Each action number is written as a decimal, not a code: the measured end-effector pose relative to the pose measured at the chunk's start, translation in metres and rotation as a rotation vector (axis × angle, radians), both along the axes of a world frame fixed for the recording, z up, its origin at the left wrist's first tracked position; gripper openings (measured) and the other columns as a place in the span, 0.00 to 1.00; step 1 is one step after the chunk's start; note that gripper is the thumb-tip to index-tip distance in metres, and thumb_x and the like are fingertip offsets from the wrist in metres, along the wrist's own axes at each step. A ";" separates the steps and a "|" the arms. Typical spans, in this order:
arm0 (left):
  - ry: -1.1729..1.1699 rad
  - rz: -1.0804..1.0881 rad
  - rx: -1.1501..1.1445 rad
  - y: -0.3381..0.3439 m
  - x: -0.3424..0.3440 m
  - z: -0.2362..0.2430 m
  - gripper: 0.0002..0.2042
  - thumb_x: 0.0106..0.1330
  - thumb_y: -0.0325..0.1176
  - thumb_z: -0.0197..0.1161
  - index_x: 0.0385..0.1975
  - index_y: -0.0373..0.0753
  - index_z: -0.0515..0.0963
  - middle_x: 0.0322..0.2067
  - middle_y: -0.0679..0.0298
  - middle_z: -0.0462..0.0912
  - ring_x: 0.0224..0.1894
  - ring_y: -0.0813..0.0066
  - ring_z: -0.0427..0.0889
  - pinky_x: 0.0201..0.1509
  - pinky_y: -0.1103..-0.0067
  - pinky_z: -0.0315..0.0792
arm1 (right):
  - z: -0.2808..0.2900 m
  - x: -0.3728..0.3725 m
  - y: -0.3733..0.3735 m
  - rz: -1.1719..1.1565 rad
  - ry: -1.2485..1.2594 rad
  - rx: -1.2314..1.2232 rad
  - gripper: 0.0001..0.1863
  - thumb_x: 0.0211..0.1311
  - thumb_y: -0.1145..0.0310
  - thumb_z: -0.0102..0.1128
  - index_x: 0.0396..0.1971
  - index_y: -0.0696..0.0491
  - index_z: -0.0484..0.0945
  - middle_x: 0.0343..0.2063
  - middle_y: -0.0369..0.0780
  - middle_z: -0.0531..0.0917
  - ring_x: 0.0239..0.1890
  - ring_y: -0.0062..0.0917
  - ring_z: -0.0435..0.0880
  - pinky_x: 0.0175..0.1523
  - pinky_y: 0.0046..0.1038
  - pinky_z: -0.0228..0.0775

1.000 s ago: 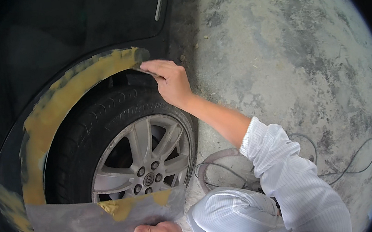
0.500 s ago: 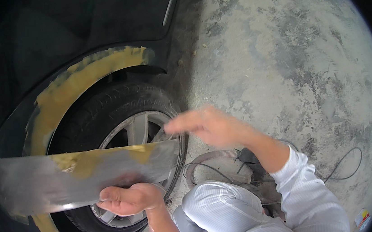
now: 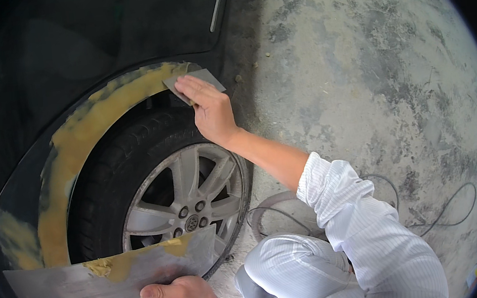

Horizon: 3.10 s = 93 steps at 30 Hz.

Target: The person applies yellow body filler to the rear bumper of a dark-colored car using a metal spreader and a smaller plastic scraper. They repeatedly scoop filler from the spreader and smooth it into the damaged area around the fuel door and wheel arch.

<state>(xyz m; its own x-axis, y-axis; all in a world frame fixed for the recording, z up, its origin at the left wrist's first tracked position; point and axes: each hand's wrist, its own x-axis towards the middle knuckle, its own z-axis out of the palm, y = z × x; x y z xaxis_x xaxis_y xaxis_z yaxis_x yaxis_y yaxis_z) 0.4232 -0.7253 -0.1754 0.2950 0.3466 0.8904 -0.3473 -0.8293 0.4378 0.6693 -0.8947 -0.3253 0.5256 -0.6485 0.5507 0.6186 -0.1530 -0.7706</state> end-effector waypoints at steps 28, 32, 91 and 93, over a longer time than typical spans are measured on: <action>0.015 0.061 -0.135 -0.012 -0.032 0.024 0.23 0.93 0.49 0.54 0.54 0.28 0.73 0.49 0.54 0.84 0.48 0.72 0.82 0.52 0.76 0.80 | 0.090 -0.207 -0.028 0.488 0.020 -0.099 0.16 0.68 0.83 0.70 0.54 0.60 0.91 0.48 0.45 0.92 0.50 0.34 0.91 0.56 0.32 0.85; -0.104 -0.008 -0.150 0.000 -0.040 0.032 0.23 0.93 0.49 0.53 0.52 0.28 0.74 0.45 0.57 0.84 0.45 0.72 0.81 0.49 0.77 0.78 | 0.131 -0.237 -0.006 0.347 -0.311 -0.449 0.21 0.56 0.77 0.72 0.51 0.58 0.93 0.48 0.44 0.93 0.49 0.39 0.91 0.53 0.37 0.85; -0.465 0.432 -0.633 0.786 -0.458 0.197 0.32 0.93 0.50 0.47 0.71 0.21 0.77 0.62 0.48 0.84 0.61 0.57 0.82 0.71 0.64 0.74 | 0.271 -0.567 0.459 0.988 0.382 0.784 0.06 0.75 0.78 0.66 0.45 0.49 0.81 0.37 0.33 0.88 0.38 0.24 0.88 0.43 0.28 0.82; -0.538 0.239 -0.735 0.789 -0.456 0.198 0.32 0.93 0.51 0.48 0.71 0.21 0.77 0.63 0.47 0.83 0.61 0.57 0.82 0.70 0.64 0.75 | 0.262 -0.587 0.482 0.971 0.362 0.820 0.07 0.76 0.77 0.67 0.47 0.50 0.82 0.39 0.34 0.89 0.39 0.24 0.89 0.45 0.28 0.82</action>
